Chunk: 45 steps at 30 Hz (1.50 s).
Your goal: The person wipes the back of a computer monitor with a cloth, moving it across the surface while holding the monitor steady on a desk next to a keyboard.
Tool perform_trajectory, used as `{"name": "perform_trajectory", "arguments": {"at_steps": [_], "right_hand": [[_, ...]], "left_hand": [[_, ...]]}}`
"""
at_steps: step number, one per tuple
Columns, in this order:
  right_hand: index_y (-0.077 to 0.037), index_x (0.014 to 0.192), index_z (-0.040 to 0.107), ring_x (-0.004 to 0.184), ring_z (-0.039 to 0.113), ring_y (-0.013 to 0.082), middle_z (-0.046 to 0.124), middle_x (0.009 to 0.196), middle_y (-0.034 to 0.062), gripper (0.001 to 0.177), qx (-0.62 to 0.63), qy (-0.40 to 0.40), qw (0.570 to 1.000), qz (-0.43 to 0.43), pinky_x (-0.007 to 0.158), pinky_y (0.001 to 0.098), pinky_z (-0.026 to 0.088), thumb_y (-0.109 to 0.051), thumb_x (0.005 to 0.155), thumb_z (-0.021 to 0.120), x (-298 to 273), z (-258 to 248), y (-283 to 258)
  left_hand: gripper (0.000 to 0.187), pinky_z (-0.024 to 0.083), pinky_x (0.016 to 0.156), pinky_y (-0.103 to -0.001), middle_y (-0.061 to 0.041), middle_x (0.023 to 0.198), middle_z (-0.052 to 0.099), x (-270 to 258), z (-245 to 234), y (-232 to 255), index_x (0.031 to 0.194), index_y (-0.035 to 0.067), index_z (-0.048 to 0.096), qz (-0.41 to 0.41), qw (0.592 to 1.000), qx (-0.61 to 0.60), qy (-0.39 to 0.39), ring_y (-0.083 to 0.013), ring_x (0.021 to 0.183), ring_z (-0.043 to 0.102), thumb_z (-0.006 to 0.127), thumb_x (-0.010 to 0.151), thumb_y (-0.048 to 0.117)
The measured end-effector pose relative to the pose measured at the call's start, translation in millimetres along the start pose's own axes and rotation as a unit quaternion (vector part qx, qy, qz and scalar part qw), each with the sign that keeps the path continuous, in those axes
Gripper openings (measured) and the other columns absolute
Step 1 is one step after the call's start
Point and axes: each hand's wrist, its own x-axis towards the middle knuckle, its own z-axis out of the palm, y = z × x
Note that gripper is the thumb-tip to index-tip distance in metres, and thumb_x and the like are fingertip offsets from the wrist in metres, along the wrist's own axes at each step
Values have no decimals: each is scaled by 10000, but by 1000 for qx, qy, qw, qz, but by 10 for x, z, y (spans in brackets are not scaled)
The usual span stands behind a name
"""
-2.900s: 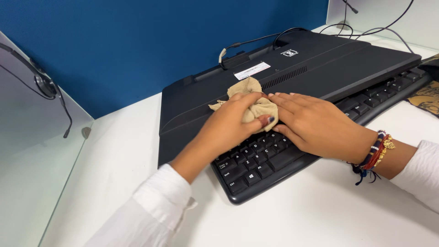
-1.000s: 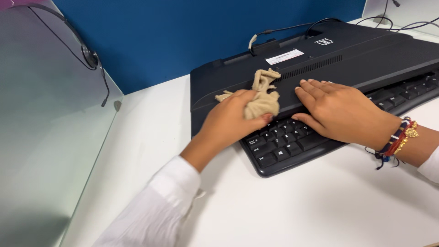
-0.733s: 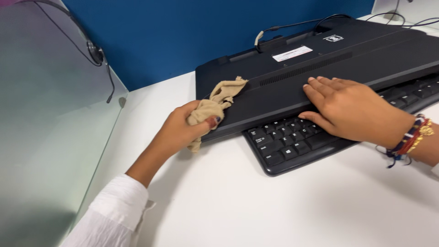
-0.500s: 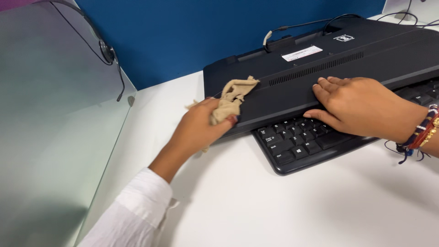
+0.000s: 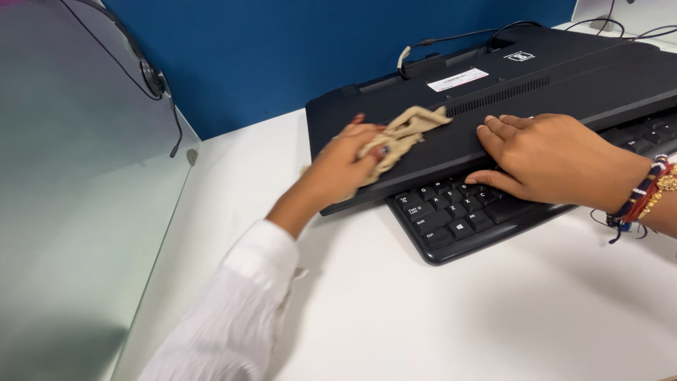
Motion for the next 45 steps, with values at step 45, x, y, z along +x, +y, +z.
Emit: {"name": "perform_trajectory", "arguments": {"at_steps": [45], "right_hand": [[25, 1213, 678, 603, 744, 240, 744, 917, 153, 745, -8, -43, 999, -30, 423, 313, 562, -618, 917, 446, 72, -19, 33]], "left_hand": [[269, 225, 1165, -508, -44, 1315, 628, 343, 195, 186, 1189, 156, 699, 65, 991, 90, 76, -273, 1391, 461, 665, 928, 102]]}}
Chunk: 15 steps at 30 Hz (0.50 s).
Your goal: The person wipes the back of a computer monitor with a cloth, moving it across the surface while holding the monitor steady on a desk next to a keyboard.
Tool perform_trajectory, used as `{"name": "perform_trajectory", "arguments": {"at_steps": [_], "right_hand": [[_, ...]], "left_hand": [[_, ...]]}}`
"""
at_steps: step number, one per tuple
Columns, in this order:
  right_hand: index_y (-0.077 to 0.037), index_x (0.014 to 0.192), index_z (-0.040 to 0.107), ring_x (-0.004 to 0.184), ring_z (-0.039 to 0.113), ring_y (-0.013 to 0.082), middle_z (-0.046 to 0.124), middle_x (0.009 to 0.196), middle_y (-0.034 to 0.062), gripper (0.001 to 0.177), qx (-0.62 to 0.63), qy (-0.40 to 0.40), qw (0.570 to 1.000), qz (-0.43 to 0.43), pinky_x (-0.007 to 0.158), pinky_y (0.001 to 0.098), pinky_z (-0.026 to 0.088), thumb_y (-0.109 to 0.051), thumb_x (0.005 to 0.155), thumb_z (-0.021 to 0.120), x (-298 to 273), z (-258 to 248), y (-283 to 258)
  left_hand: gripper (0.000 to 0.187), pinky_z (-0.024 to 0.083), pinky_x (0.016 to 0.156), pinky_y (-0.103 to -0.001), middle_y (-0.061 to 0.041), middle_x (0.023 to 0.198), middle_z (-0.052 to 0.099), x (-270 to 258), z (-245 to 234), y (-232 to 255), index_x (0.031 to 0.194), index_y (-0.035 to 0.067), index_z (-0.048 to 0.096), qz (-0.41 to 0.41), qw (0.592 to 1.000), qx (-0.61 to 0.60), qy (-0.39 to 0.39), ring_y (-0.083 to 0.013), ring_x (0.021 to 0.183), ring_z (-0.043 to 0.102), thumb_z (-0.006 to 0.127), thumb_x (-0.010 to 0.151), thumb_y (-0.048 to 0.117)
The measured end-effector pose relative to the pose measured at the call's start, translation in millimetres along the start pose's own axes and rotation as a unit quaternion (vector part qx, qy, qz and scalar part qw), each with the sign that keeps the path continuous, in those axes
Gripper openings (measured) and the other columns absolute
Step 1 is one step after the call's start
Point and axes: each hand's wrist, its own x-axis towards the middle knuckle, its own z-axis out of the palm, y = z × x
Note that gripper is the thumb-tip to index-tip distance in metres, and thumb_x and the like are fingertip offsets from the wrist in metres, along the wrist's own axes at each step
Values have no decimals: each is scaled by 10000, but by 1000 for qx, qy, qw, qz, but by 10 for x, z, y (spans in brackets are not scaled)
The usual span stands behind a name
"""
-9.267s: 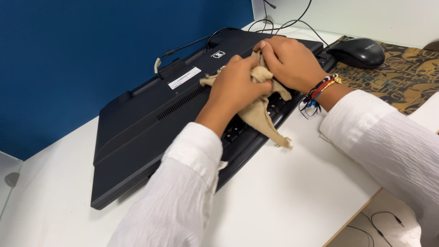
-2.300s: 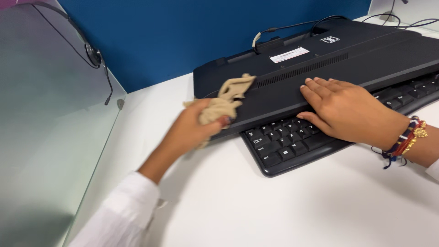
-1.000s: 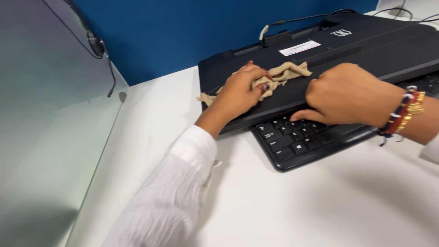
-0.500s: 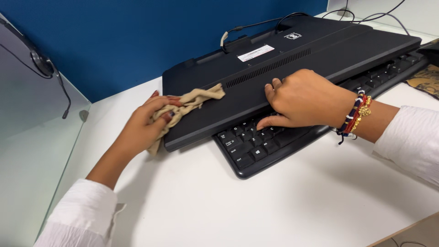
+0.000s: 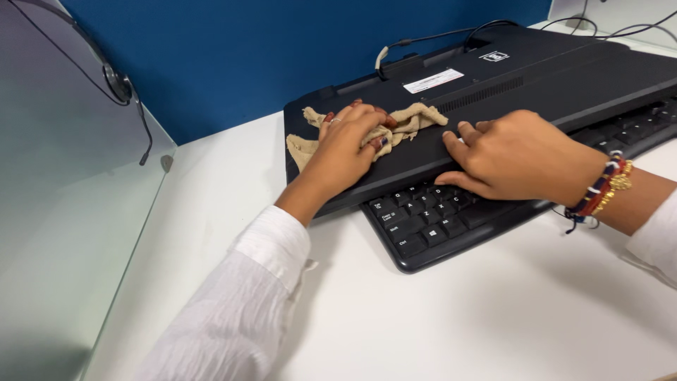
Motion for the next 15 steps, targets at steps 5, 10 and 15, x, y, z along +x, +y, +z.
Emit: {"name": "perform_trajectory", "arguments": {"at_steps": [5, 10, 15], "right_hand": [[7, 1144, 719, 685, 765, 249, 767, 1011, 193, 678, -25, 106, 994, -17, 437, 308, 565, -583, 905, 487, -23, 88, 11], [-6, 1157, 727, 740, 772, 251, 766, 1041, 191, 708, -50, 62, 997, -21, 418, 291, 574, -610, 882, 479, -17, 88, 8], [6, 1152, 702, 724, 755, 202, 756, 970, 140, 725, -70, -2, 997, -14, 467, 278, 556, -625, 934, 420, -24, 84, 8]], "left_hand": [[416, 397, 1169, -464, -115, 1553, 406, -180, -259, -185, 1384, 198, 566, -70, 994, -78, -28, -328, 1429, 435, 623, 972, 197], [454, 390, 1153, -437, -136, 1627, 320, -409, -462, -326, 1450, 264, 532, -157, 983, -67, -70, -343, 1452, 414, 540, 996, 290], [465, 373, 1153, -470, -172, 1569, 413, -459, -431, -502, 1450, 241, 555, -158, 985, -68, -28, -371, 1488, 367, 592, 997, 336]]}}
